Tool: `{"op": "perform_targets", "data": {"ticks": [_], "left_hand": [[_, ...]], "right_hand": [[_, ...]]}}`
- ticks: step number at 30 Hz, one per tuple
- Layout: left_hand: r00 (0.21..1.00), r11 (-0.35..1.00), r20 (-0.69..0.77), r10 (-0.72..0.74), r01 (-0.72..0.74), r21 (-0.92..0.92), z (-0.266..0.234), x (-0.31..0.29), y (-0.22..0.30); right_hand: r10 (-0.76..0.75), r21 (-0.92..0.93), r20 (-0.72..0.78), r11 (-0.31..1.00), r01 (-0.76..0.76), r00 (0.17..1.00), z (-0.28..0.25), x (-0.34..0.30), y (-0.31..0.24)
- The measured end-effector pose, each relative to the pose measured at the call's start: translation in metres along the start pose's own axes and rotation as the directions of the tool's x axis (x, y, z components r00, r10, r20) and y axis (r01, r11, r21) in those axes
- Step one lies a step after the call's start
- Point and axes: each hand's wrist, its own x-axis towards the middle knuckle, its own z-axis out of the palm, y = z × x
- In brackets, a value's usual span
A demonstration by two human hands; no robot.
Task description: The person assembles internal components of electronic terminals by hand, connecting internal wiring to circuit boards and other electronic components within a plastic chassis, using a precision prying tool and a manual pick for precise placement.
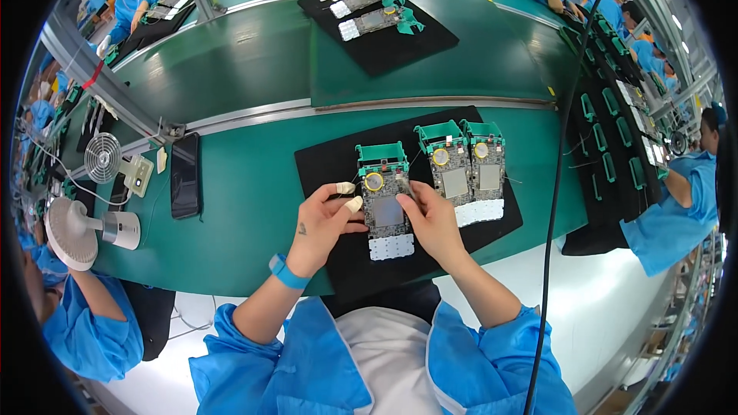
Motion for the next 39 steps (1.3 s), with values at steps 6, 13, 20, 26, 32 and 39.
{"op": "perform_targets", "data": {"ticks": [6, 13, 20, 26, 32, 39], "left_hand": [[0.993, 0.985, -0.004, 0.117, -0.116, 0.130, -0.020, 0.003, 0.005], [0.989, 0.960, -0.023, 0.146, -0.136, 0.246, -0.005, 0.003, 0.002], [0.734, 0.216, 0.474, 0.487, -0.627, 0.749, -0.012, 0.003, 0.010], [0.698, 0.229, 0.379, 0.608, -0.611, 0.758, -0.030, 0.019, 0.015], [0.629, 0.311, 0.438, 0.643, -0.736, 0.601, -0.005, 0.011, 0.016], [0.611, 0.274, 0.528, 0.590, -0.766, 0.581, 0.000, 0.020, 0.022]], "right_hand": [[0.050, 0.068, 0.074, 0.996, -0.055, 0.996, -0.006, 0.004, 0.001], [0.037, 0.184, 0.097, 0.981, -0.054, 0.995, -0.004, 0.005, 0.004], [-0.023, 0.180, 0.081, 0.984, 0.008, 0.996, -0.005, 0.007, 0.008], [0.057, 0.194, 0.113, 0.978, -0.079, 0.992, -0.006, 0.005, 0.005], [-0.148, -0.044, -0.168, 0.989, 0.142, 0.975, -0.005, 0.000, -0.009], [-0.283, -0.003, -0.023, 0.959, 0.283, 0.959, -0.008, 0.009, -0.013]]}}
